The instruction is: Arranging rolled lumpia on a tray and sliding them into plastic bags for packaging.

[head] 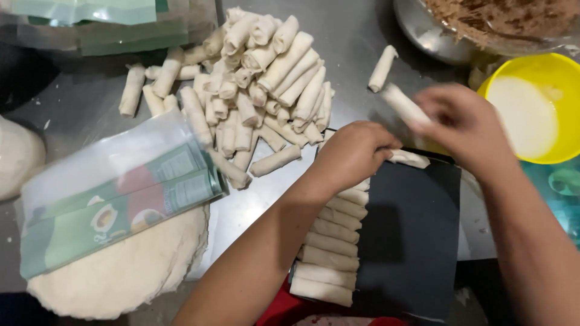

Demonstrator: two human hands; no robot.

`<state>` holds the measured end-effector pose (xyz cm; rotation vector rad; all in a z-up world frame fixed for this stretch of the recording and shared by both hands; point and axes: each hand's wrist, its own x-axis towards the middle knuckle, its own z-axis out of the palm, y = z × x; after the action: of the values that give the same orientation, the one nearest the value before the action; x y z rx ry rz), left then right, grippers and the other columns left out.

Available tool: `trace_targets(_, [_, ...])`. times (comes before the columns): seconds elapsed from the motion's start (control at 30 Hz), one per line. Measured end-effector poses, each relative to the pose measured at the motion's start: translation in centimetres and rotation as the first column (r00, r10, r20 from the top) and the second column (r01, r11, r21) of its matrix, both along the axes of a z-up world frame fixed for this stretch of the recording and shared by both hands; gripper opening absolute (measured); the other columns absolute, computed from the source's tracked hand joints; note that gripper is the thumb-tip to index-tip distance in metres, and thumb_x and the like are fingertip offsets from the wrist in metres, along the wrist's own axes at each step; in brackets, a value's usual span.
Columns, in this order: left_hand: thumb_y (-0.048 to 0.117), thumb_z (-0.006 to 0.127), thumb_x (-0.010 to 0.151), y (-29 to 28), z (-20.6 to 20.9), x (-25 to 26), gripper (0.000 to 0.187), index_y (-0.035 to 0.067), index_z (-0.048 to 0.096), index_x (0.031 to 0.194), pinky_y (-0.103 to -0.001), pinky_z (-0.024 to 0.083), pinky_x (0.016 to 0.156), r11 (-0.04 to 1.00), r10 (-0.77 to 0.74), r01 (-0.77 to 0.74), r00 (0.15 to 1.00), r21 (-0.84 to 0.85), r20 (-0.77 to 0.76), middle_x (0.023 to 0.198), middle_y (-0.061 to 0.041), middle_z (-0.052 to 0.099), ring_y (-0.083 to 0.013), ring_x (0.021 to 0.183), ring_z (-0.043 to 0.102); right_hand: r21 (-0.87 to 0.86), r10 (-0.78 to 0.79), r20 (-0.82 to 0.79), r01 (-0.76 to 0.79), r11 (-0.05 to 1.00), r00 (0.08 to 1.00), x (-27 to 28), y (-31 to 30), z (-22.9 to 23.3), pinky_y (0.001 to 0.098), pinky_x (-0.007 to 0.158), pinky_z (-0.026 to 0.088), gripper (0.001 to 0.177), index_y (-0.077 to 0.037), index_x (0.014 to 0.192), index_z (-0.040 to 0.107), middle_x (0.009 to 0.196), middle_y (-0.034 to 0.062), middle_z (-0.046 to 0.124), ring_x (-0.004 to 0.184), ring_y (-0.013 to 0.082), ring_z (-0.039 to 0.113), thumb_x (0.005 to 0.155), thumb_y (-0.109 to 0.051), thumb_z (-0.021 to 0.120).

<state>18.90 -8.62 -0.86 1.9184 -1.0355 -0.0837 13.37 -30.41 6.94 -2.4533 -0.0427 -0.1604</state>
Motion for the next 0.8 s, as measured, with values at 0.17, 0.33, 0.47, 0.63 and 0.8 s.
trace_targets(0.17, [0.016, 0.063, 0.093, 0.1, 1.2, 0.0, 0.037, 0.021, 0.084, 0.124, -0.040, 0.055, 0.096, 0.996, 0.007, 0.000, 0.997, 0.085, -0.081, 0.115, -0.002, 0.082, -0.0262, 0.114, 0.073, -0.044, -0.047, 0.050, 0.049, 0.998, 0.998, -10.4, -0.1, -3.4, 0.0290, 0.083, 0.048, 0.024, -0.008, 0.102, 0.074, 0.108, 0.0056, 0.077, 0.088, 0.0156, 0.065, 0.088, -0.017, 0.091])
trace_targets(0.33, [0.024, 0.070, 0.095, 0.7, 2.0, -0.5, 0.027, 0.015, 0.086, 0.114, -0.038, 0.055, 0.097, 0.997, -0.010, 0.015, 0.997, 0.070, -0.081, 0.115, 0.001, 0.082, -0.0231, 0.111, 0.074, -0.312, 0.161, 0.385, -0.036, 0.950, 0.909, -9.2, 0.4, -5.2, 0.0426, 0.093, 0.057, 0.021, 0.002, 0.107, 0.078, 0.104, 0.0166, 0.074, 0.099, 0.0323, 0.070, 0.098, -0.013, 0.090])
trace_targets(0.47, [0.032, 0.086, 0.082, 0.8, 1.9, -0.1, 0.043, 0.017, 0.082, 0.122, -0.043, 0.052, 0.099, 0.990, -0.047, 0.045, 0.999, 0.136, 0.014, 0.116, -0.002, 0.077, -0.0287, 0.114, 0.069, -0.489, 0.066, -0.184, -0.149, 0.859, 0.981, -3.1, 0.3, -0.6, 0.0416, 0.081, 0.054, 0.027, -0.017, 0.102, 0.084, 0.099, 0.0048, 0.077, 0.088, 0.0282, 0.074, 0.099, -0.041, 0.075])
trace_targets(0.63, [0.032, 0.089, 0.080, 0.4, 1.2, 0.0, 0.044, 0.016, 0.083, 0.120, -0.043, 0.052, 0.102, 0.993, -0.053, 0.048, 0.998, 0.107, 0.046, 0.117, -0.002, 0.079, -0.0278, 0.115, 0.070, -0.574, 0.196, -0.021, -0.172, 0.801, 0.980, 7.4, -1.6, -2.3, 0.0500, 0.080, 0.051, 0.019, -0.015, 0.111, 0.079, 0.106, 0.0140, 0.068, 0.099, 0.0368, 0.067, 0.098, -0.028, 0.078])
trace_targets(0.8, [0.037, 0.084, 0.081, 0.2, 0.6, 0.3, 0.041, 0.021, 0.082, 0.119, -0.047, 0.050, 0.100, 0.987, -0.075, 0.067, 0.996, 0.147, 0.052, 0.114, -0.003, 0.076, -0.0316, 0.115, 0.070, -0.358, 0.297, 0.098, -0.245, 0.901, 0.950, 15.7, -0.5, -6.9, 0.0772, 0.091, 0.035, 0.022, -0.010, 0.119, 0.078, 0.139, 0.0165, 0.055, 0.136, 0.0450, 0.055, 0.098, -0.013, 0.071])
